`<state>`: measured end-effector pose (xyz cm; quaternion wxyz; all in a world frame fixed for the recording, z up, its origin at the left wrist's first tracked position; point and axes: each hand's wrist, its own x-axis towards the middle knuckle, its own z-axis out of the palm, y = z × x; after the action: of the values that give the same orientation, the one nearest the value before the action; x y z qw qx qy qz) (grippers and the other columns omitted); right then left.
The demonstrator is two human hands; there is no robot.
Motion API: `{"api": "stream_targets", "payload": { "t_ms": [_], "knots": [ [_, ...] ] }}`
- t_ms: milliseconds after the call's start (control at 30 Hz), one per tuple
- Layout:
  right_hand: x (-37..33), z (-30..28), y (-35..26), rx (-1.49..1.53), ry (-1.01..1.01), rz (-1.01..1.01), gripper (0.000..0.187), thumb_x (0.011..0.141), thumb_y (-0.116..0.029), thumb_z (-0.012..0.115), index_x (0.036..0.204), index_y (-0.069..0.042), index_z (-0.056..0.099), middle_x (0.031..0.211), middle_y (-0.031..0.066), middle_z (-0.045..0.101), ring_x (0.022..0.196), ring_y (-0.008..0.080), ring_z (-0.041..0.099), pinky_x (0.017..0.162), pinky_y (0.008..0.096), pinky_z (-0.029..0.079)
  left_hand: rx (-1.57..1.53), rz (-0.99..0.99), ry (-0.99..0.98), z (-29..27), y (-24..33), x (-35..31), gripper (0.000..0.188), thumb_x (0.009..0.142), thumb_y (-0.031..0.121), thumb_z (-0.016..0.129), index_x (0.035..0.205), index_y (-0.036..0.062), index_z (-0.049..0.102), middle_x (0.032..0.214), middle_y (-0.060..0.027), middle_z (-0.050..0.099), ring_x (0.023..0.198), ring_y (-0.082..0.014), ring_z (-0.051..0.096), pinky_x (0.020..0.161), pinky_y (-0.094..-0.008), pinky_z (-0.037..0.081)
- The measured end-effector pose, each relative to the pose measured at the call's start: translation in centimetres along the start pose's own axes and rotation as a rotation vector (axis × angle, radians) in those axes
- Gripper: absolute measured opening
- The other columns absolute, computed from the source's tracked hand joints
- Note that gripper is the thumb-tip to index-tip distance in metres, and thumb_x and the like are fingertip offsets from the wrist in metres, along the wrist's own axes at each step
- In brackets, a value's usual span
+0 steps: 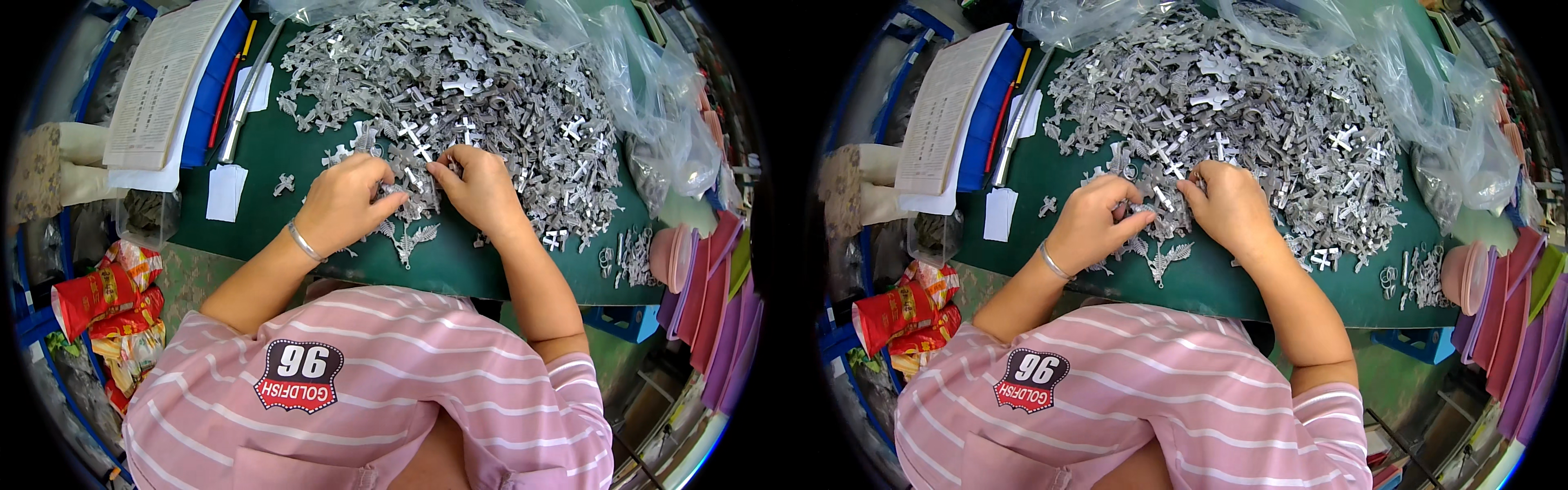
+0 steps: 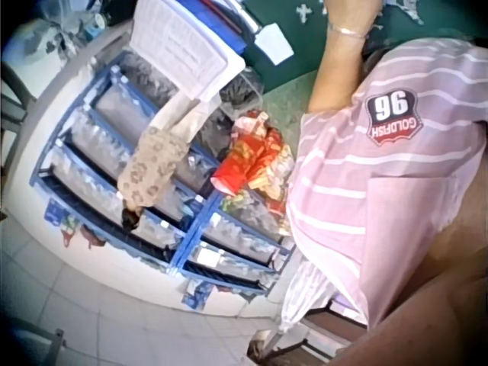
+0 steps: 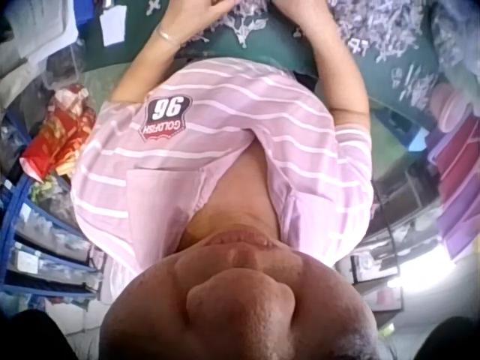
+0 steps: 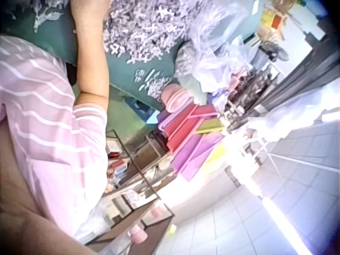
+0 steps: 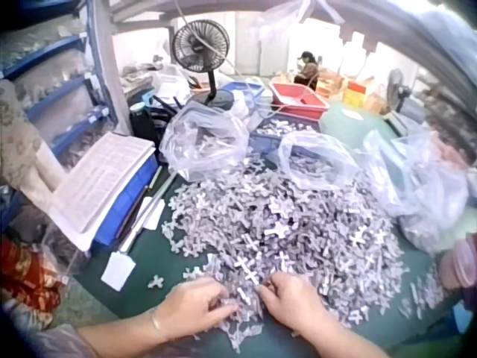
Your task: The person sits at a green workbench and assembles small silver metal crosses by hand. They pick up individual cross-shaped pieces and smaller connecting components from a large pile, fit them together, and place the finished units into a clear plastic bag.
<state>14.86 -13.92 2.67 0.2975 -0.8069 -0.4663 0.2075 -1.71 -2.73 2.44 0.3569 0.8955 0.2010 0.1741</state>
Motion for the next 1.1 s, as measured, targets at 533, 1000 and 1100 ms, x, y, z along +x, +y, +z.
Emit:
{"api": "stream_targets", "payload": {
  "t_ms": [533, 1000, 1100],
  "knots": [
    [-2.6, -3.4, 1.8, 0.870, -0.298, 0.349, 0.015, 0.083, -0.017, 0.065, 0.079, -0.003, 0.064, 0.057, -0.0043, 0.050, 0.045, 0.0020, 0.037, 0.040, 0.0194, 0.026, -0.681, -0.192, -0.156, -1.0, 1.0, 0.6, 0.021, 0.075, 0.009, 0.071, 0.091, -0.0011, 0.062, 0.080, -0.0027, 0.060, 0.072, -0.0079, 0.054, 0.064, -0.0216, 0.043],
    [-5.6, -0.4, 0.2, 0.053, -0.219, -0.318, 0.016, 0.072, -0.005, 0.067, 0.087, -0.004, 0.062, 0.079, 0.0100, 0.056, 0.068, 0.0294, 0.058, 0.060, 0.0363, 0.047, -1.781, -0.501, 0.049, -2.9, -1.4, 0.2, 0.024, 0.096, 0.026, 0.039, 0.088, 0.0066, 0.050, 0.087, -0.0046, 0.042, 0.070, -0.0109, 0.040, 0.050, -0.0200, 0.037],
    [-6.0, 0.0, 0.7, 0.002, -0.223, -0.278, 0.013, 0.071, -0.006, 0.067, 0.082, -0.003, 0.060, 0.081, 0.0095, 0.055, 0.072, 0.0297, 0.058, 0.061, 0.0367, 0.047, -1.995, -0.475, -0.094, -3.1, -2.1, -0.1, 0.019, 0.095, 0.021, 0.041, 0.089, 0.0061, 0.049, 0.083, -0.0031, 0.043, 0.065, -0.0095, 0.040, 0.050, -0.0200, 0.037]
  ]
}}
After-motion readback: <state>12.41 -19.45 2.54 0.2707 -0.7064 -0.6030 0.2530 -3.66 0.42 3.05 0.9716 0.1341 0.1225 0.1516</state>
